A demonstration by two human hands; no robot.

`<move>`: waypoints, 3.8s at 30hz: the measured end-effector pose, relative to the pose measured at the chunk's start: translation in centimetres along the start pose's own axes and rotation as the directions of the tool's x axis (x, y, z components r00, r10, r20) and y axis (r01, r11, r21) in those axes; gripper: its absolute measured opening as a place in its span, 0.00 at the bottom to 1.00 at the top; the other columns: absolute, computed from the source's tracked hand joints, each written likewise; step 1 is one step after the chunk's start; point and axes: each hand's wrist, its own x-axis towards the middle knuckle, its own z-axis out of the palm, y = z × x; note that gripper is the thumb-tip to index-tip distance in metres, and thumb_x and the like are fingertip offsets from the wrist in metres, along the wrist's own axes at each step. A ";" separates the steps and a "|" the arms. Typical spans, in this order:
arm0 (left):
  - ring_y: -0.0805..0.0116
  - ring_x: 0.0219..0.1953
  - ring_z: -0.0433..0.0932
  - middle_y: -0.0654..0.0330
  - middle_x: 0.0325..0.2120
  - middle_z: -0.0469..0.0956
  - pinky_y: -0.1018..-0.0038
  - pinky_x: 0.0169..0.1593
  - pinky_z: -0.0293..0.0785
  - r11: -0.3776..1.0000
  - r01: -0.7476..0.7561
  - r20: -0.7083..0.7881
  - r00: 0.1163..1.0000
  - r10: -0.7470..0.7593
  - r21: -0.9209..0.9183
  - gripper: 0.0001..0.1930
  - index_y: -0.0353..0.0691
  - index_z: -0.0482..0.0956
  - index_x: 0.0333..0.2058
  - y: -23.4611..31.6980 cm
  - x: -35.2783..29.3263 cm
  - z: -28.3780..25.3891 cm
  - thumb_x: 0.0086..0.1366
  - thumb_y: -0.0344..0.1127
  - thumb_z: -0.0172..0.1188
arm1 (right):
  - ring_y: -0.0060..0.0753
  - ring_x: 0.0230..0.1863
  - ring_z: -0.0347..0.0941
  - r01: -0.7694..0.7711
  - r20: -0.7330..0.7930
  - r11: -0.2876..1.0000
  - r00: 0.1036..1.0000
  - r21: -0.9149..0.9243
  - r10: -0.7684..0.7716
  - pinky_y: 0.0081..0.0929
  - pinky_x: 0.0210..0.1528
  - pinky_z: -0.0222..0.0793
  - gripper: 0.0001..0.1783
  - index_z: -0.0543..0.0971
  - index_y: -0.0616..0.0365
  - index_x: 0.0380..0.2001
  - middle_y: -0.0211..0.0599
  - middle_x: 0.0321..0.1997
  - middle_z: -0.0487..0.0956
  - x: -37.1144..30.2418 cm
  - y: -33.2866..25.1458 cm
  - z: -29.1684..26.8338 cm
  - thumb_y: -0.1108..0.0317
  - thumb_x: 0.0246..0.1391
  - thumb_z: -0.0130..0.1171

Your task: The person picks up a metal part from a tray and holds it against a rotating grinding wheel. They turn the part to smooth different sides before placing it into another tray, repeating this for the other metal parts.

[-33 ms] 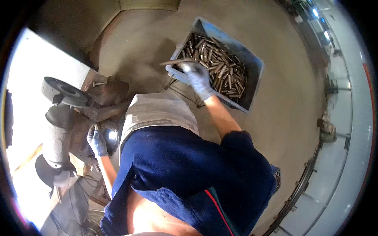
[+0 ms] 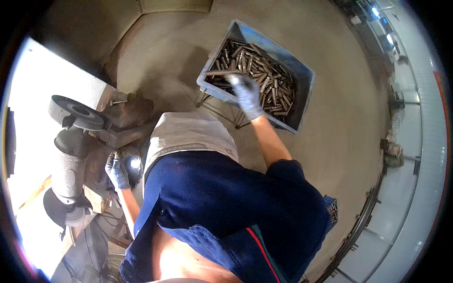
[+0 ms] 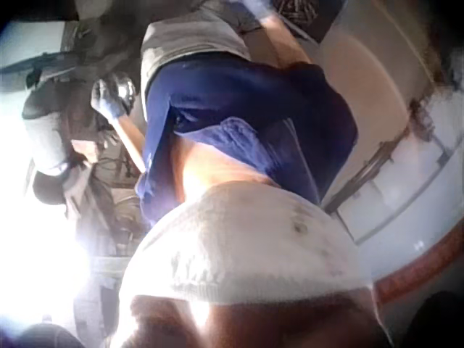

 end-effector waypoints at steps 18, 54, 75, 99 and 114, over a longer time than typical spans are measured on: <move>0.72 0.30 0.78 0.60 0.28 0.79 0.77 0.37 0.77 0.991 -0.118 -0.459 0.885 0.075 -0.067 0.08 0.32 0.79 0.34 -2.3 -10.5 -6.1 0.60 0.31 0.59 | 0.20 0.29 0.66 -0.199 0.578 0.977 0.789 -0.078 0.207 0.18 0.30 0.65 0.15 0.76 0.64 0.42 0.29 0.30 0.74 -2.3 1.3 11.0 0.65 0.54 0.59; 0.52 0.48 0.75 0.47 0.43 0.76 0.61 0.50 0.71 0.186 0.980 -0.971 -0.022 -0.239 -0.068 0.18 0.39 0.79 0.42 -13.5 -43.4 -21.0 0.51 0.37 0.57 | 0.17 0.29 0.66 0.128 0.938 0.949 0.236 -0.289 0.254 0.17 0.32 0.64 0.13 0.79 0.67 0.34 0.28 0.29 0.76 -3.4 8.1 21.5 0.66 0.51 0.62; 0.76 0.33 0.77 0.60 0.34 0.80 0.79 0.38 0.75 0.889 0.052 -0.824 0.404 0.398 0.455 0.13 0.32 0.77 0.42 -2.0 -28.4 -9.0 0.57 0.23 0.59 | 0.42 0.48 0.75 0.443 0.968 0.861 -0.124 0.251 -0.219 0.29 0.51 0.68 0.12 0.80 0.64 0.35 0.50 0.43 0.79 -8.1 -1.5 26.9 0.72 0.45 0.58; 0.75 0.31 0.77 0.57 0.32 0.80 0.80 0.37 0.75 0.934 -0.267 -0.398 0.850 0.345 0.238 0.12 0.29 0.76 0.42 1.8 1.8 1.6 0.59 0.26 0.60 | 0.32 0.41 0.72 0.353 0.734 0.853 0.443 0.384 -0.514 0.23 0.42 0.68 0.08 0.81 0.62 0.32 0.40 0.38 0.74 -5.0 -1.9 29.3 0.78 0.44 0.63; 0.72 0.29 0.78 0.58 0.28 0.80 0.78 0.34 0.75 0.966 -0.225 -0.443 0.884 0.147 -0.128 0.06 0.31 0.79 0.35 -0.1 6.6 2.2 0.59 0.24 0.58 | 0.31 0.46 0.74 0.161 0.812 0.953 0.498 0.258 -0.304 0.27 0.52 0.72 0.09 0.78 0.69 0.39 0.41 0.45 0.76 -1.6 3.0 31.3 0.76 0.57 0.52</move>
